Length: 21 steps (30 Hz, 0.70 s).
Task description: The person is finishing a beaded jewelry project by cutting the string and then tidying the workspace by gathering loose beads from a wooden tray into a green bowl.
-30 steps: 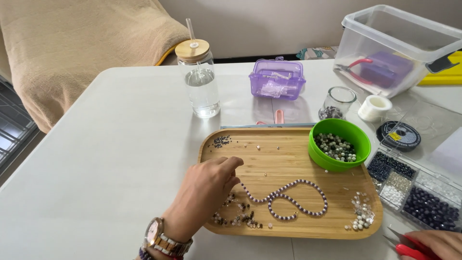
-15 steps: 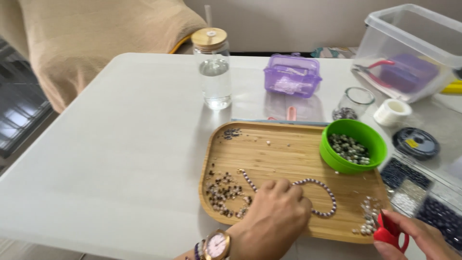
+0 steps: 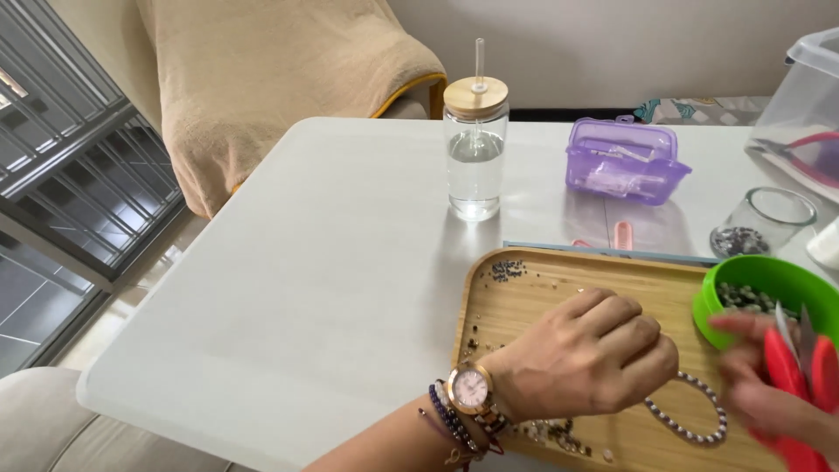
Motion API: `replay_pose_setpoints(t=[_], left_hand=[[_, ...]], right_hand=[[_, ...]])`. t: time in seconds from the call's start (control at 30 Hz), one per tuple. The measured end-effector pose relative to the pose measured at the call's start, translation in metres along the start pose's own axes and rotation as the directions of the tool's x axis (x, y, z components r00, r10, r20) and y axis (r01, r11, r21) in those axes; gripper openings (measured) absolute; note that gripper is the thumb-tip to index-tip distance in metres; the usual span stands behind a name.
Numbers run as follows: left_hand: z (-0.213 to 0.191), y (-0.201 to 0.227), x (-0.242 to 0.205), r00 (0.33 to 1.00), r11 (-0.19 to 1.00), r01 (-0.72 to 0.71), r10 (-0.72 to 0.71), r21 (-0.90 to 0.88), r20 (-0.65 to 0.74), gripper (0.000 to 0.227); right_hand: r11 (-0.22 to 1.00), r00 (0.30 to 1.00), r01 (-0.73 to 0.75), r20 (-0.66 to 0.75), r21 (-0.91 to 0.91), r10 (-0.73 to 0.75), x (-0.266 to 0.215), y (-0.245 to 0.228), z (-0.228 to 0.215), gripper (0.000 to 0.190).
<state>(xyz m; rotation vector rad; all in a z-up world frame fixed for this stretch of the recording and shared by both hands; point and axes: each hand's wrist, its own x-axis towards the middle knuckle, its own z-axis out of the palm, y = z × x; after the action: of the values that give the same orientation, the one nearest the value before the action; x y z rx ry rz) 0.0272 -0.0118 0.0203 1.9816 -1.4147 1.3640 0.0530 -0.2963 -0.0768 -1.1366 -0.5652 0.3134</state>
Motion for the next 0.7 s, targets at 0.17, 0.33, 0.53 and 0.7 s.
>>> replay_pose_setpoints(t=[0.17,0.33,0.53,0.7], left_hand=[[-0.006,-0.006,-0.007,0.995,0.997,0.079,-0.079,0.0,-0.063,0.019],[-0.01,-0.013,-0.011,0.992,0.994,0.09,-0.095,-0.066,-0.084,0.016],[-0.01,-0.009,-0.012,0.993,0.992,0.091,-0.097,-0.092,-0.069,0.017],[-0.013,-0.003,-0.004,0.993,0.992,0.073,-0.082,-0.105,-0.087,0.016]], right_hand=[[0.888,0.849,-0.189,-0.524,-0.419,-0.067,0.051,-0.037,0.091,0.074],[0.847,0.917,-0.046,-0.359,-0.529,-0.174,0.048,-0.018,0.074,0.067],[0.808,0.912,-0.005,-0.334,-0.589,-0.239,0.037,-0.014,0.076,0.046],[0.888,0.862,-0.087,-0.481,-0.452,-0.16,0.038,-0.021,0.084,0.043]])
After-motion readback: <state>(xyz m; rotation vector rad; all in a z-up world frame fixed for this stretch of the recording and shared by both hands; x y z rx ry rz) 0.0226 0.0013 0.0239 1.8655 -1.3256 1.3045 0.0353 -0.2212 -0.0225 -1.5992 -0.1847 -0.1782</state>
